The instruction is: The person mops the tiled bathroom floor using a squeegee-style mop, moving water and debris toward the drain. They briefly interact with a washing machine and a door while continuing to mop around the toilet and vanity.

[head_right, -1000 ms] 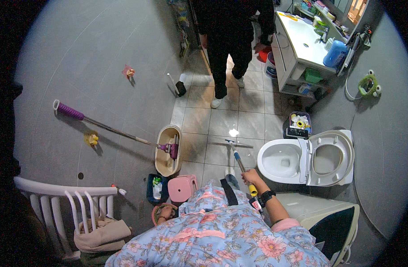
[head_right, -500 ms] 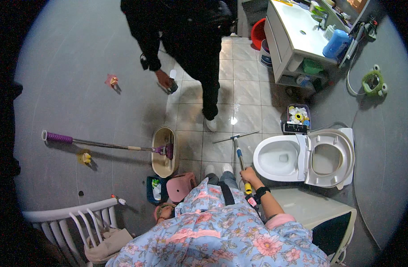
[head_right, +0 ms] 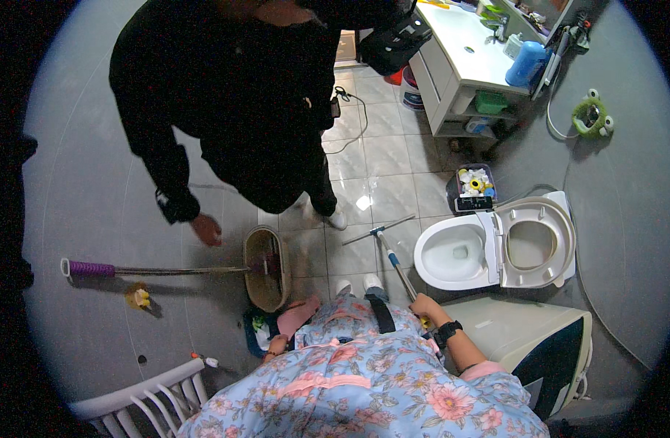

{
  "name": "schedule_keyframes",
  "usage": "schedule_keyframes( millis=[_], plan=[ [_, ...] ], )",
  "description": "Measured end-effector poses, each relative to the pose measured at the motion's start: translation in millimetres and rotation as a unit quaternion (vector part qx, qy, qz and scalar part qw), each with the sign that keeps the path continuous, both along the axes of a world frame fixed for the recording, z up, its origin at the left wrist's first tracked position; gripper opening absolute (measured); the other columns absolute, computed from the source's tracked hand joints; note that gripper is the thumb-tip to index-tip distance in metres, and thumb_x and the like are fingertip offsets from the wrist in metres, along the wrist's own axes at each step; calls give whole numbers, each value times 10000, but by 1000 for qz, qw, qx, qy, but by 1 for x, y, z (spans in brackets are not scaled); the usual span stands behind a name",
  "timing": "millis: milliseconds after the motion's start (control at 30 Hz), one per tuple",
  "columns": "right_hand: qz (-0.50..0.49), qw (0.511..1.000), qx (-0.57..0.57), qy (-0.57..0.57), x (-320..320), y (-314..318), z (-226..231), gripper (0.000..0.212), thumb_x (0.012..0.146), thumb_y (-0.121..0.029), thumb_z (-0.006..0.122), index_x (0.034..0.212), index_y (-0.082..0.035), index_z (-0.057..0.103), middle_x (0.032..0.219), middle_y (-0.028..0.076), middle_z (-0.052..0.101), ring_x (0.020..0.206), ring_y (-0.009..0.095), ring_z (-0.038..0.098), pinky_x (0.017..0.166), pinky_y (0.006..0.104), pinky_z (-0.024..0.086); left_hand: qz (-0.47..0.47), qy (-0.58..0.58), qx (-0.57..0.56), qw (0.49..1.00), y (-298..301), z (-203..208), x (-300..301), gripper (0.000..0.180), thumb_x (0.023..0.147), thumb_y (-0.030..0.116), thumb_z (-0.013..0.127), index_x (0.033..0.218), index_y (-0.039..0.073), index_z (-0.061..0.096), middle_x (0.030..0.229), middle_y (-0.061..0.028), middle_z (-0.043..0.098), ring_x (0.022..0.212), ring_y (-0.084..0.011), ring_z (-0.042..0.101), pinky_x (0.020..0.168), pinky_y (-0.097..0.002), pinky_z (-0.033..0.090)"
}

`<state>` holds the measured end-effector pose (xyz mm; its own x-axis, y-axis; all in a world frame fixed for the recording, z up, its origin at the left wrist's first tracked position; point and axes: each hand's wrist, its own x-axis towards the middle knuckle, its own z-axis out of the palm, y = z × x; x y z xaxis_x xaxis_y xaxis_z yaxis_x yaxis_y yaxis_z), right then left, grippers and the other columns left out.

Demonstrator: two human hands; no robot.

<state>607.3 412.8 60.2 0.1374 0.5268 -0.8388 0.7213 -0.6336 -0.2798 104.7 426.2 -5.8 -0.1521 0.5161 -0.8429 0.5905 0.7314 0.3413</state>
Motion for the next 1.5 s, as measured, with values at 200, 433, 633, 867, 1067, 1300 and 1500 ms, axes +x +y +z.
schedule_keyframes(
  millis=[200, 433, 633, 867, 1067, 1300, 1500],
  plan=[
    [-76, 994, 82, -9, -14, 4, 11, 384, 741, -246, 558, 978, 53, 521, 920, 273, 560, 902, 406, 533, 770, 421, 431, -25, -43, -23, 998, 19, -9, -17, 270, 801, 226, 473, 907, -1, 573, 753, -93, 599, 589, -191, 553, 538, -308, 450],
    [-105, 986, 127, -34, -31, 24, -15, 368, 737, -251, 542, 971, 32, 533, 907, 271, 566, 889, 402, 538, 758, 414, 427, 75, -78, -25, 994, 31, -34, -42, 247, 798, 213, 460, 865, 3, 569, 728, -85, 587, 561, -185, 538, 506, -308, 433],
    [-120, 986, 98, -59, -27, 53, -38, 372, 758, -289, 540, 963, 21, 535, 912, 261, 570, 877, 386, 551, 747, 413, 434, 51, -57, -17, 997, 41, -43, -48, 232, 795, 203, 448, 830, 6, 566, 706, -78, 577, 537, -179, 525, 478, -307, 418],
    [-170, 976, 126, -46, -6, 99, -63, 325, 756, -259, 540, 907, 28, 567, 842, 243, 592, 812, 360, 584, 688, 395, 458, 74, -54, -17, 996, 59, -46, -35, 221, 792, 190, 435, 788, 10, 562, 680, -69, 565, 509, -173, 510, 447, -307, 400],
    [-282, 950, 132, 28, 39, 144, -89, 287, 751, -162, 486, 925, 64, 511, 750, 237, 564, 601, 330, 583, 529, 384, 465, 79, -55, -12, 995, 86, -32, 11, 213, 788, 181, 424, 794, 15, 558, 688, -66, 565, 518, -177, 513, 438, -310, 395],
    [-408, 901, 103, 107, 103, 219, -125, 179, 769, -80, 436, 901, 37, 461, 572, 166, 500, 399, 278, 510, 344, 384, 414, 123, -39, -59, 990, 116, -7, 68, 255, 819, 245, 433, 928, 37, 534, 804, -66, 591, 607, -178, 546, 478, -304, 407],
    [-473, 864, 109, 132, 152, 289, -101, 232, 716, -25, 377, 926, 44, 445, 533, 158, 489, 378, 267, 504, 322, 379, 397, 154, 9, -63, 986, 123, 14, 112, 272, 859, 271, 435, 989, 47, 516, 833, -61, 598, 620, -144, 550, 487, -273, 410]
  ],
)
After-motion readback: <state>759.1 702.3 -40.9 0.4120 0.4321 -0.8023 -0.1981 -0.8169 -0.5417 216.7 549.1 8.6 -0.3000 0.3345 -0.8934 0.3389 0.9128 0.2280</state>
